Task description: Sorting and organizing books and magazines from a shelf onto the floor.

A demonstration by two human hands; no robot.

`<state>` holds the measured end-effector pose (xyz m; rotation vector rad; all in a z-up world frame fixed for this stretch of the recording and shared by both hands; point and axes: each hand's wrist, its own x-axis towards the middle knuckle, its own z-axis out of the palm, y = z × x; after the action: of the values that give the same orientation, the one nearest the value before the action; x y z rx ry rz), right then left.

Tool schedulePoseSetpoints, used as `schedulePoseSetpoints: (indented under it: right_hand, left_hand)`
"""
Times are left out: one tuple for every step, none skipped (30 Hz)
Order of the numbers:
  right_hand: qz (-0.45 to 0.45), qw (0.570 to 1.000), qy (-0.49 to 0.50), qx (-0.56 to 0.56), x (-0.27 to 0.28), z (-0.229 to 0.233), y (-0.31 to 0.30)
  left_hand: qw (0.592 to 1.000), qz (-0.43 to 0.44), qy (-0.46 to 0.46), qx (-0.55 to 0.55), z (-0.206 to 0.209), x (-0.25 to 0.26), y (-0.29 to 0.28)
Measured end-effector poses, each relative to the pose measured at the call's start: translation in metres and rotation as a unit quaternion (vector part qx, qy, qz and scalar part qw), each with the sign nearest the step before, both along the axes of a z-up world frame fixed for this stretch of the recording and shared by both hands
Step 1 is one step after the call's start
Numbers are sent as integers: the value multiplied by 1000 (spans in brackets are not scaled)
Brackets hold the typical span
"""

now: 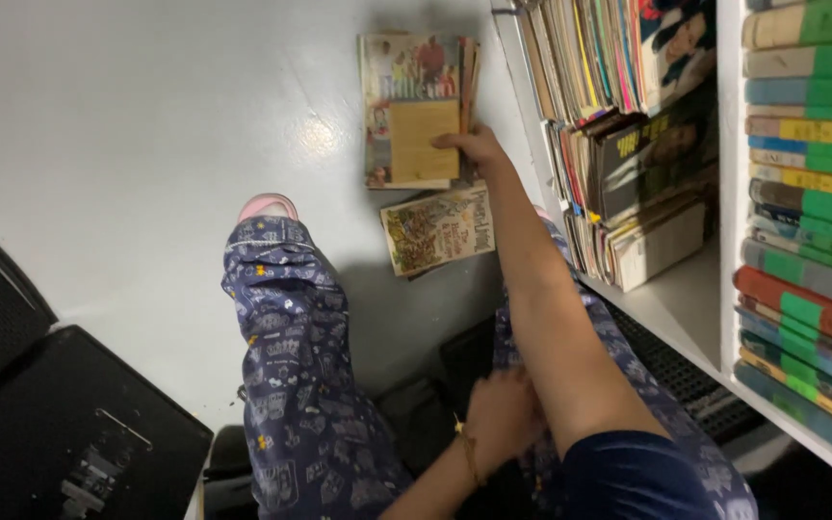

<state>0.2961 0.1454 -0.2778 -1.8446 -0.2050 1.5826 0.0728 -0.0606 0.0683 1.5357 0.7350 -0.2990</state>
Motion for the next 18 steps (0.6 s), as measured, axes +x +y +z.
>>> schedulePoseSetpoints:
  right_hand:
    - [14,1000,-9,-4,-1,11,3]
    - [15,1000,-12,-5,-2,40,11]
    - [3,1000,-19,-10,-5,69,22]
    - [-10,999,-26,-15,-10,98,33]
    - [-8,1000,-27,-13,1,100,36]
    - [19,998,-65,13,12,101,40]
    - [44,993,-103,37,24,103,42]
    - [44,993,-104,38,22,125,47]
    - [123,965,-228,47,18,147,50]
    - [199,915,-346,55,14,167,53]
    - [202,915,-345,54,3,166,53]
    - [276,840,-466,24,-8,165,53]
    - [339,743,-578,-5,-17,164,57]
    - [338,742,-579,-4,-19,123,50]
    - [392,649,-652,-12,-23,80,40]
    - [441,544,-714,-20,-28,38,30]
    - [440,545,-714,-19,-41,-7,12]
    - [437,505,-744,5,-54,-50,-5]
  left_hand:
    - [998,-17,64,2,-3,5,2]
    - [998,-16,61,1,-5,5,3]
    - [997,8,67,35,-8,4,5]
    - [994,32,73,68,-10,3,8]
    - [994,34,72,70,-10,4,8]
    - [993,67,39,89,-11,6,9]
    - [990,97,5,105,-11,6,9]
    - [990,97,4,106,-12,9,8]
    - [993,79,6,90,-12,10,6]
    - [995,62,9,75,-12,12,3]
    - [995,64,10,72,-8,11,-1]
    - [995,63,23,70,-4,11,-5]
    - [995,59,34,72,-1,10,-6]
    - [995,59,34,73,4,10,1]
    - [996,26,42,74,10,8,6]
    - [996,-7,51,74,16,5,12]
    - [996,-7,52,75,6,4,5]
    - [991,-53,94,80,-4,3,-2]
